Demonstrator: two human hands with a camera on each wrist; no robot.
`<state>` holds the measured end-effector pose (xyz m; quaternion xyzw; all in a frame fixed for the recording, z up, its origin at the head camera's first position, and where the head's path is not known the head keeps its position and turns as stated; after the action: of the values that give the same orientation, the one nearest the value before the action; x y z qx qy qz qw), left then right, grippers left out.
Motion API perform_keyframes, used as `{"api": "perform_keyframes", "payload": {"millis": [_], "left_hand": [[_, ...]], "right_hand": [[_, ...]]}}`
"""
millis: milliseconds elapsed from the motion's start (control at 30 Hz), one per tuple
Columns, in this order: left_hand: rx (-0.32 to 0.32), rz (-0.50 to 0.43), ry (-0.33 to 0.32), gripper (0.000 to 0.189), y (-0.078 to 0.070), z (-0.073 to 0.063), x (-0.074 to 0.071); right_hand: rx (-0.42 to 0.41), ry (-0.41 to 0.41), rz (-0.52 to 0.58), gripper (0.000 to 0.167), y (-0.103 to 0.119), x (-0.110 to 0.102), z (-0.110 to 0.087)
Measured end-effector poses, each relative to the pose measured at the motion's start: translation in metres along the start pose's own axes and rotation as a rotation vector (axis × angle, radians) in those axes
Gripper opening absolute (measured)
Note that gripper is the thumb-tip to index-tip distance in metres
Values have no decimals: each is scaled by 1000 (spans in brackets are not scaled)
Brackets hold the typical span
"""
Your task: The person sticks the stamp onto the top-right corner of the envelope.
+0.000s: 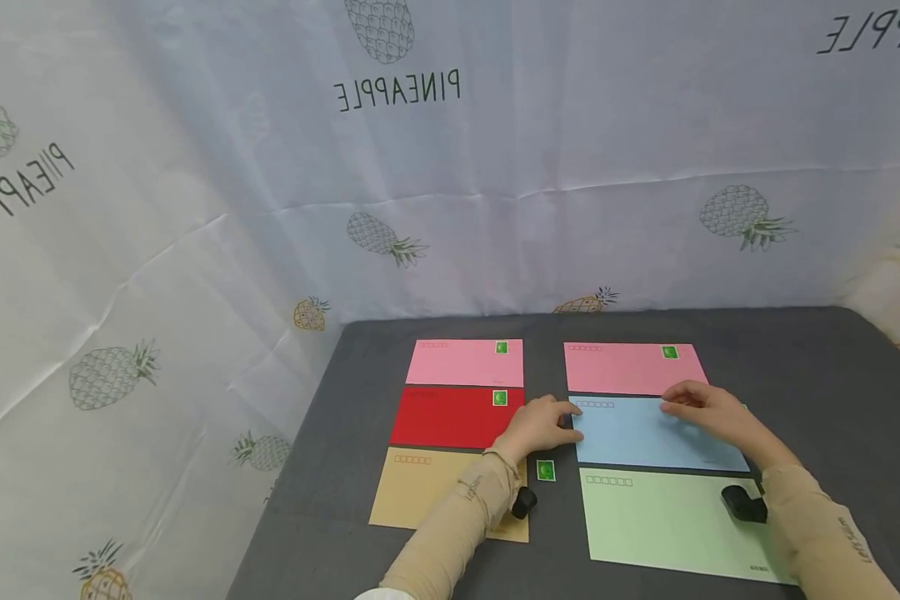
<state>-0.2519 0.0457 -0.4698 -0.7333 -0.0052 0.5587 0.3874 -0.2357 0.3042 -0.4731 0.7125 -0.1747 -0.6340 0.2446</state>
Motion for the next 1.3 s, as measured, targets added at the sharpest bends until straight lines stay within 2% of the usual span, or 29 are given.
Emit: {"api": "perform_keyframes", "payload": {"millis": [233,533,767,933,1167,1300], "left_hand": [[-25,38,9,40,-5,2,4],[-119,69,-14,49,1,0,8],[-90,112,-31,51,1,2,11],[-90,121,-25,51,0,2,12],[-90,129,-25,51,-1,2,12],[-79,140,-29,51,-1,0,11]], "right_hand": [[33,-21,-54,43,-16,-10,-13],[107,-45,-124,49,-41,-17,-23],[198,-71,-130,55,-65,-22,-30],[256,-111,-105,58,-71,-27,-32],[327,-126,-56,61,-83,-25,-30],[338,-123,-60,62,-89,-22,-26]]}}
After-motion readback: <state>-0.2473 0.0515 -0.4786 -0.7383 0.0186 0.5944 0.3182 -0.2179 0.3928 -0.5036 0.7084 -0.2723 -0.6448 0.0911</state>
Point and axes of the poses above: each hand's wrist, its own z-axis towards the middle knuckle, its own x-axis out of the palm, y = z × x, the point moved 5 cm from there along z, towards the middle knuckle, and after that the axes turned 8 degrees about -z, right-handed, at the moved point
